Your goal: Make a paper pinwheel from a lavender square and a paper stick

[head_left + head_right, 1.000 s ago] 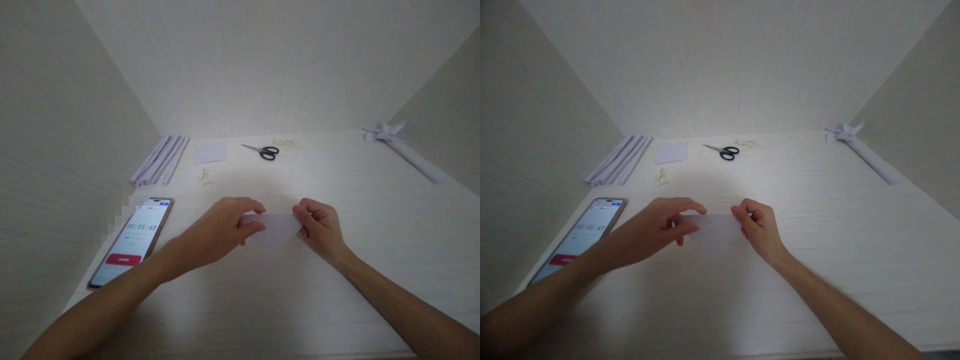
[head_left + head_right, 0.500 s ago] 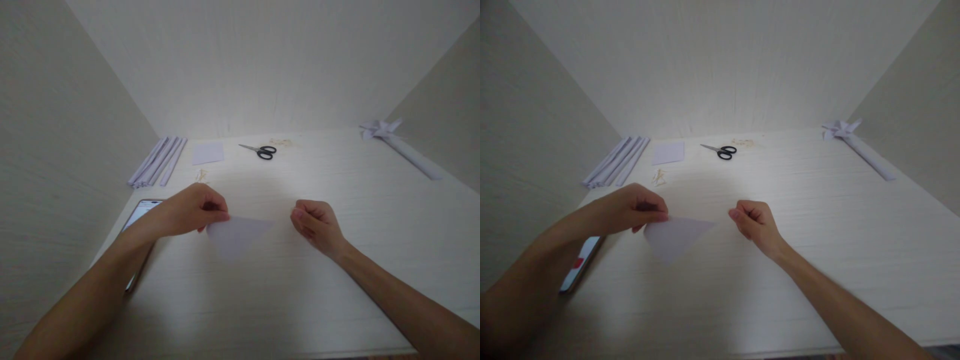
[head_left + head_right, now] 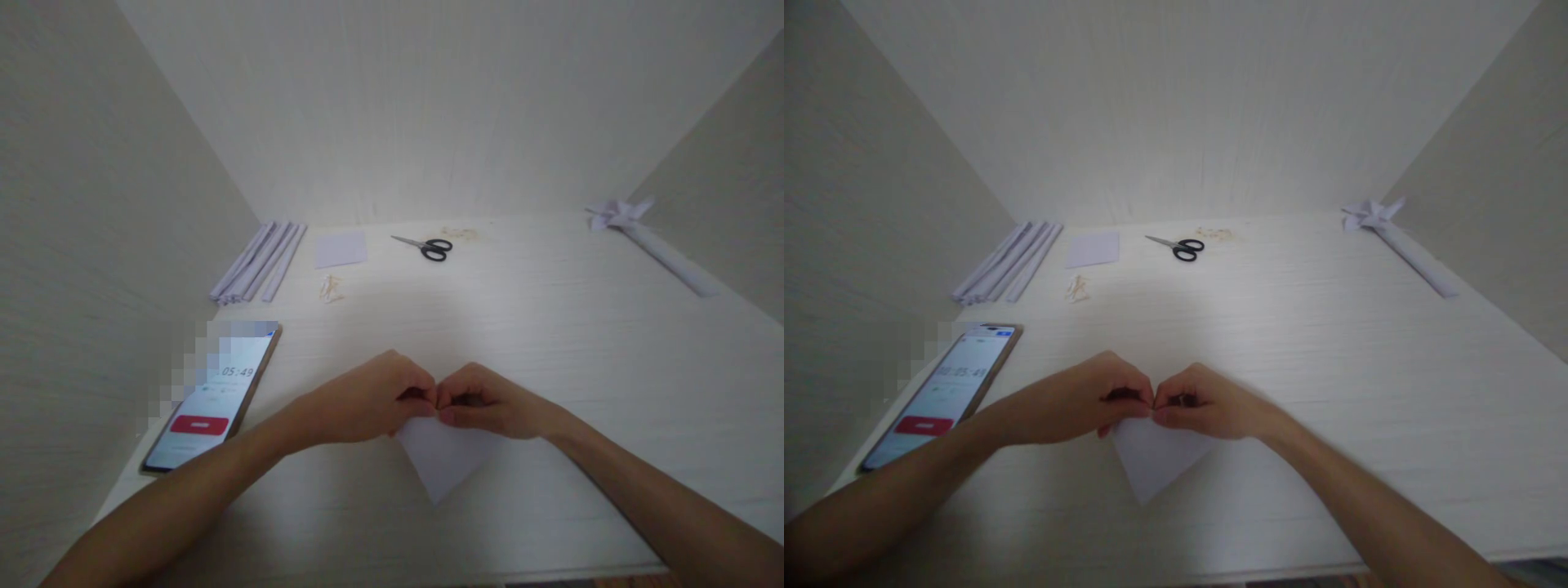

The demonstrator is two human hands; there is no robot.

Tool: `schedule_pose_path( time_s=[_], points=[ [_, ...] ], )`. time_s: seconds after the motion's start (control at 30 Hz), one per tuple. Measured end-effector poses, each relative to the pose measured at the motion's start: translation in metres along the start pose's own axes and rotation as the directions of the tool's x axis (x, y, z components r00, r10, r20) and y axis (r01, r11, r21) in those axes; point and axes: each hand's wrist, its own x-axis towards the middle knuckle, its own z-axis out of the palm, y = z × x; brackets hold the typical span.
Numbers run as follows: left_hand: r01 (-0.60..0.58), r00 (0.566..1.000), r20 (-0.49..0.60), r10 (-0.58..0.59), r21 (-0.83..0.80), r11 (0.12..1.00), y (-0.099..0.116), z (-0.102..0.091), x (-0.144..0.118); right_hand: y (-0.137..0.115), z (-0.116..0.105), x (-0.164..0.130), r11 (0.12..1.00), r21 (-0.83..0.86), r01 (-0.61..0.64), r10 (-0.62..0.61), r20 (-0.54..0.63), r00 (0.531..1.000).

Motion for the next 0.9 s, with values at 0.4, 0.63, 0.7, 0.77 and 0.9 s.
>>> schedule_pose_path(
  time_s=[0.4, 0.63, 0.7, 0.77, 0.9],
  points=[
    [0.119, 0.989, 0.082, -0.125, 0.077, 0.990, -0.022, -0.044, -0.015, 0.002, -0.010, -0.003, 0.983, 0.175, -0.051, 0.058, -0.038, 0.998],
    [0.157, 0.961, -0.257, -0.105, 0.191, 0.969, -0.018, -0.044, -0.023, 0.001, -0.010, -0.004, 0.975, 0.212, -0.070, 0.090, -0.086, 0.992],
    [0.057, 0.979, -0.206, -0.008, 0.233, 0.971, -0.009, -0.026, -0.015, -0.002, -0.007, -0.002, 0.986, 0.156, -0.054, 0.062, -0.049, 0.997],
    [-0.033, 0.995, -0.084, 0.057, 0.257, 0.966, -0.004, -0.010, -0.007, -0.004, -0.004, -0.001, 0.992, 0.118, -0.040, 0.044, -0.032, 0.998],
    [-0.022, 0.999, -0.017, 0.028, 0.269, 0.963, -0.003, 0.000, -0.002, -0.006, -0.001, 0.001, 0.996, 0.089, -0.027, 0.028, -0.008, 1.000]
  ],
)
